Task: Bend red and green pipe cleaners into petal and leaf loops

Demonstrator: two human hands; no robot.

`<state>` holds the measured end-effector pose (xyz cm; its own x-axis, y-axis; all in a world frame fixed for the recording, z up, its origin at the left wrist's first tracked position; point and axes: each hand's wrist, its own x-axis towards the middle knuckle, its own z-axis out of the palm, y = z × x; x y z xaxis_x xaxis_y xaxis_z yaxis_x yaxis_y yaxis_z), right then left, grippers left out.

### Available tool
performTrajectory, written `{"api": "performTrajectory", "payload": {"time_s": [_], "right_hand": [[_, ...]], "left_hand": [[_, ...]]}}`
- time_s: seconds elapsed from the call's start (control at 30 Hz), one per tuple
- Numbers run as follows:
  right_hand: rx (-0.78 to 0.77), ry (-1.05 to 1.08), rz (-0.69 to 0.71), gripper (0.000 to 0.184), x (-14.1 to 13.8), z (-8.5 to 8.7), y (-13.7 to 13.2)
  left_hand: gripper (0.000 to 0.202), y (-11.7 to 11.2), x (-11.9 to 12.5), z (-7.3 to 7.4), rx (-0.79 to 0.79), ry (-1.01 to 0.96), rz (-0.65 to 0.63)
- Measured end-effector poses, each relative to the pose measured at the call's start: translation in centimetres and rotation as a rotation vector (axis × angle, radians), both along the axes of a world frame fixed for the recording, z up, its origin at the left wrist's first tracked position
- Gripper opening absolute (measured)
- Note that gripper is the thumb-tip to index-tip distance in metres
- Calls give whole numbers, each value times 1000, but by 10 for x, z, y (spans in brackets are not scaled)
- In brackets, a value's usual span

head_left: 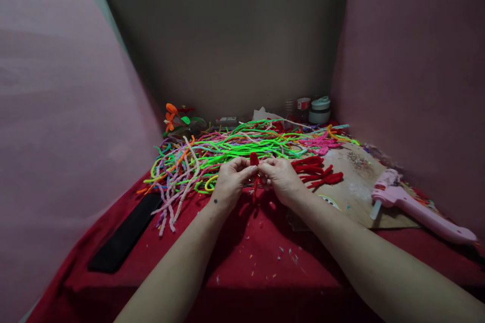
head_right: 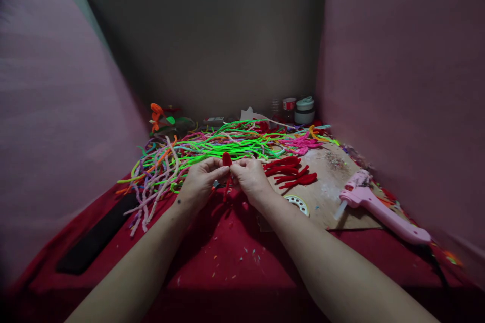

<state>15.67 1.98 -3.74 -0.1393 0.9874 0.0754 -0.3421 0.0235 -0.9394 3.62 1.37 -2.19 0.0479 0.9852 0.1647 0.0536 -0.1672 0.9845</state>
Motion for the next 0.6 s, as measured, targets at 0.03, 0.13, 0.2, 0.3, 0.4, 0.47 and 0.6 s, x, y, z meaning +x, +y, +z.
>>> {"api": "performTrajectory", "payload": {"time_s": [0.03, 0.13, 0.2, 0.3, 0.4, 0.47, 0.6], "right_hand": [[2, 14, 19, 19, 0, -1, 0], [16, 29, 48, 16, 0, -2, 0], [29, 16, 43, 10, 1, 0, -1], [81, -55, 32, 14, 2, 4, -5], [132, -99, 26, 20, 2, 6, -7], [141, -89, 29, 24, 2, 6, -6], [122, -109, 74, 24, 2, 4, -6]], "left_hand": [[20, 0, -1, -1, 3, -2, -2], [20, 1, -2, -3, -2, -27, -16], [20, 2, -3, -4, -30, -64, -23], [21, 3, -6, -3, -80, -136, -24], [22, 3, -9, 1, -136, -214, -72], [22, 3, -11, 4, -176, -256, -125], [27, 2, -11, 7, -188, -266, -153]]}}
